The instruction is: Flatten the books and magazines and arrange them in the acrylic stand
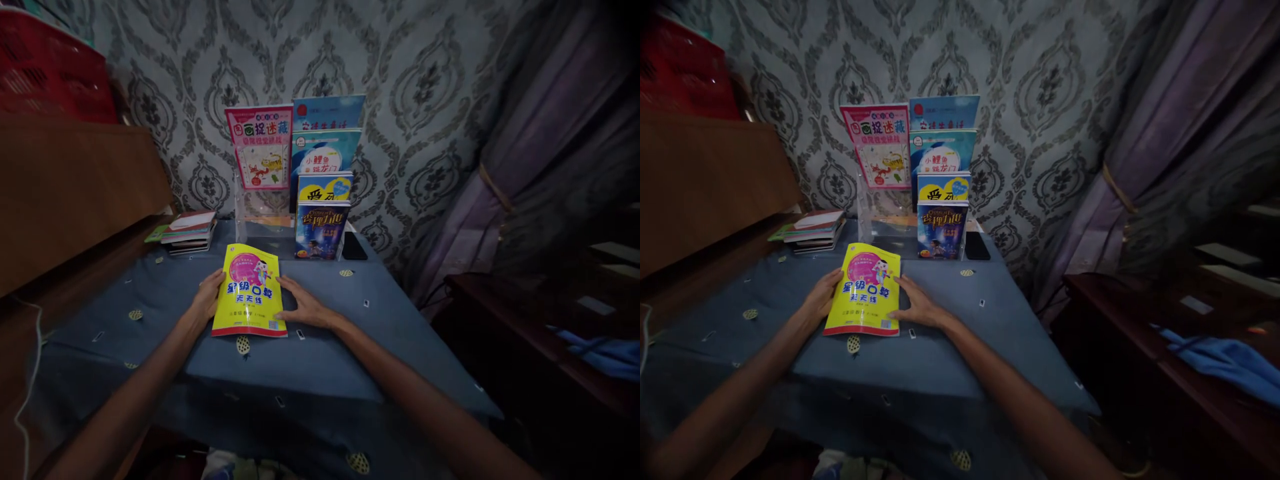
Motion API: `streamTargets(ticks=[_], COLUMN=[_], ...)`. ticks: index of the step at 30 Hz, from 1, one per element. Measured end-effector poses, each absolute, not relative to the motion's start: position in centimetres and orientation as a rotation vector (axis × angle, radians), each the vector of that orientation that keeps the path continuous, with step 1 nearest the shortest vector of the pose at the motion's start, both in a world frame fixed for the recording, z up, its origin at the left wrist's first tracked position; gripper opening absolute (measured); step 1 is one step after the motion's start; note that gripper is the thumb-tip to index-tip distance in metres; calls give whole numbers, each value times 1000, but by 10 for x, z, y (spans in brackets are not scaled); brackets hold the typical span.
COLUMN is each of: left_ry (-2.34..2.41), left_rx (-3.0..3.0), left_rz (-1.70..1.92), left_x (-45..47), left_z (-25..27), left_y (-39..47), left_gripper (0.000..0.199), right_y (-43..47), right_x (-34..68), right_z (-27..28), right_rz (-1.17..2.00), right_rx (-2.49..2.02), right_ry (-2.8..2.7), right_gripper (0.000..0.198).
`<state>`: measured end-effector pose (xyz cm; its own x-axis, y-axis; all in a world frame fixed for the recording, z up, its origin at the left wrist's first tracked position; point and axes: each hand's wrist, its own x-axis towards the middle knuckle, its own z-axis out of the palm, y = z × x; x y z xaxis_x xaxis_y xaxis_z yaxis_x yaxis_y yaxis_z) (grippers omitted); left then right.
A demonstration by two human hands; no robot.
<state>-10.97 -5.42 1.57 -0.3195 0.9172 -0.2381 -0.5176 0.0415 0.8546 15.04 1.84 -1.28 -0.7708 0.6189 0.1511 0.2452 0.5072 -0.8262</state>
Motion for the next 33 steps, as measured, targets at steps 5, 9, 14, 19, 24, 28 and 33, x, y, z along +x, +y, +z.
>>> streamTargets(ticks=[5, 9, 14, 19, 24, 28, 33], left_ry=[1133, 1181, 1291, 1854, 2178, 2006, 1670], left_rx=[533, 574, 650, 1352, 2112, 2249, 2486], left_rz=[1576, 1562, 1478, 1227, 656, 447, 335], left_x=[-107, -107, -104, -116, -121, -97, -59], left_z=[16, 11, 0, 0, 3, -6, -9], left_y=[-54, -52, -49, -52, -54, -42, -28], left_gripper=[13, 16, 31, 44, 47, 56, 60], right_y=[26, 29, 29, 30, 33, 34, 35], right_x=[140, 142, 147, 143, 139, 140, 144], right_z=[-23, -23, -16, -11, -6, -3, -2], right_rz=[1530, 1695, 1846, 1928, 1949, 1943, 1976], right_rx=[-722, -801, -825, -868, -957, -992, -953], right_ry=[-1854, -1509, -1338, -1391, -1493, -1565, -1509], right_gripper=[111, 96, 75, 70, 65, 64, 45])
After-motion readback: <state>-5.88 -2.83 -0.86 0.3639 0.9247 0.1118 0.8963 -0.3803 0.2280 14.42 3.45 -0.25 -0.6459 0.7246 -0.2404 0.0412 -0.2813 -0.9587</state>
